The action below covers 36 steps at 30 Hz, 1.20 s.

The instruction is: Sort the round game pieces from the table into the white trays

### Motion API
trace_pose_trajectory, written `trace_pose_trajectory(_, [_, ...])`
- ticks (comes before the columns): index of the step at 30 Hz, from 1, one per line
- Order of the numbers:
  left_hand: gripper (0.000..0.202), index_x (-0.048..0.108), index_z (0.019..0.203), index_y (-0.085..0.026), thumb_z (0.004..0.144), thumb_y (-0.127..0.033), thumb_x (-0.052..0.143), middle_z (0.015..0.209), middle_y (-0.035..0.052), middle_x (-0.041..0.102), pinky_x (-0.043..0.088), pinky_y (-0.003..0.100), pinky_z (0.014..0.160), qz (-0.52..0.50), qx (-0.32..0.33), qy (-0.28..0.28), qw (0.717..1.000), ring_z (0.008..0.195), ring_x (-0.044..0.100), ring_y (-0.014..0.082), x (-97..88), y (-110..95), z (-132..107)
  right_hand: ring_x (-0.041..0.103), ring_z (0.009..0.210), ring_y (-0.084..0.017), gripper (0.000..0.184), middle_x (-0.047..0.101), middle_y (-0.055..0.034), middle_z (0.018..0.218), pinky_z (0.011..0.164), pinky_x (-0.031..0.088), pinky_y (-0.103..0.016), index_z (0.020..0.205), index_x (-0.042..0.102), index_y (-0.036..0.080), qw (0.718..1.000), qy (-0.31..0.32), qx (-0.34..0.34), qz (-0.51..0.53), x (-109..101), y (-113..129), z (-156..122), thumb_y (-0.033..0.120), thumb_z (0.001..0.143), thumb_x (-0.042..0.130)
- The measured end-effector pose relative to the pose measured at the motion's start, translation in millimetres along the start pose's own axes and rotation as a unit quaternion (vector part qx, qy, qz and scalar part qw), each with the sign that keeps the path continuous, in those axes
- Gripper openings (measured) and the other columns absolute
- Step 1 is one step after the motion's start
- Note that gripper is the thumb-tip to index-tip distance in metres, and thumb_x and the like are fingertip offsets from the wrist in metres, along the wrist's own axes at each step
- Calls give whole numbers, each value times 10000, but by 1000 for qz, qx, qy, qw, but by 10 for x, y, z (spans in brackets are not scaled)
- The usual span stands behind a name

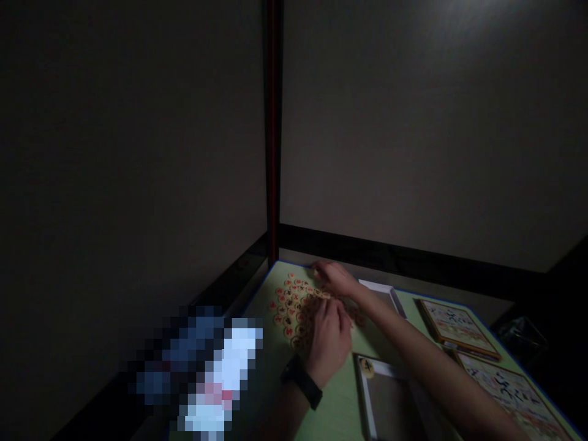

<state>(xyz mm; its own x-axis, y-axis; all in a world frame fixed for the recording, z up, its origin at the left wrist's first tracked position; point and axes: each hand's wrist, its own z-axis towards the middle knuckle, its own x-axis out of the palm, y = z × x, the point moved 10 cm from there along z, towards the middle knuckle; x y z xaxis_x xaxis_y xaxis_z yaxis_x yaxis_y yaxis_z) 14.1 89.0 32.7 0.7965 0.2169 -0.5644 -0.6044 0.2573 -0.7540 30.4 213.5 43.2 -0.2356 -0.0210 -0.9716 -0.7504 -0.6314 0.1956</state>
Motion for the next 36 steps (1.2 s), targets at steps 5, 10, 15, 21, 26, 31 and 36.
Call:
trace_pose_trajectory(5, [287,529,1178,-176,964,-183,338,1181,121,635,507,368,938,-384,-180,-26,905,1014,643,186,164,441,93,599,1042,-224,315,649,-136,1132,866,443,-308,1213,545,144,994,-86,-50,38,-359,139,-707,152,910,460])
trace_pose_trajectory(10, [287,576,1179,-168,919,-290,575,1149,130,661,462,398,1037,-600,-191,79,773,1051,659,201,512,334,0,611,963,-224,260,655,-126,1055,831,473,-330,1127,584,162,986,-130,-80,60,-381,263,-1276,128,897,468])
trace_pose_trajectory(15, [203,650,1034,-127,875,-254,641,1077,129,701,433,455,1072,-615,-165,131,760,1033,673,227,532,166,-100,607,925,-225,152,654,-110,991,792,471,-321,1035,605,168,990,-141,-20,21,-430,135,-1608,197,908,526])
trace_pose_trajectory(21, [232,656,1028,-117,828,-226,700,1096,157,703,405,448,1099,-591,-165,171,771,1038,681,242,546,131,-173,641,824,-233,318,683,-101,898,710,451,-303,919,659,175,993,-73,90,-35,-381,-19,-2084,479,906,566])
trace_pose_trajectory(26, [269,659,1012,-117,794,-254,736,1070,136,709,488,428,1013,-552,-147,158,805,972,701,239,531,197,-158,654,830,-258,394,702,-113,861,704,455,-312,867,699,179,994,-7,69,-83,-57,92,-2210,558,862,592])
trace_pose_trajectory(31, [348,664,966,-121,720,-346,765,902,88,719,514,240,591,-422,-99,130,892,697,694,171,438,228,-79,656,872,-256,382,707,-115,902,727,464,-302,889,706,180,995,14,58,-78,117,151,-2179,545,865,595])
trace_pose_trajectory(36, [225,680,830,-144,754,-354,655,800,69,722,461,213,549,-304,-26,127,944,708,666,166,407,142,-45,653,882,-246,317,707,-107,918,737,453,-296,909,687,178,996,3,88,-19,124,100,-2217,479,888,589])
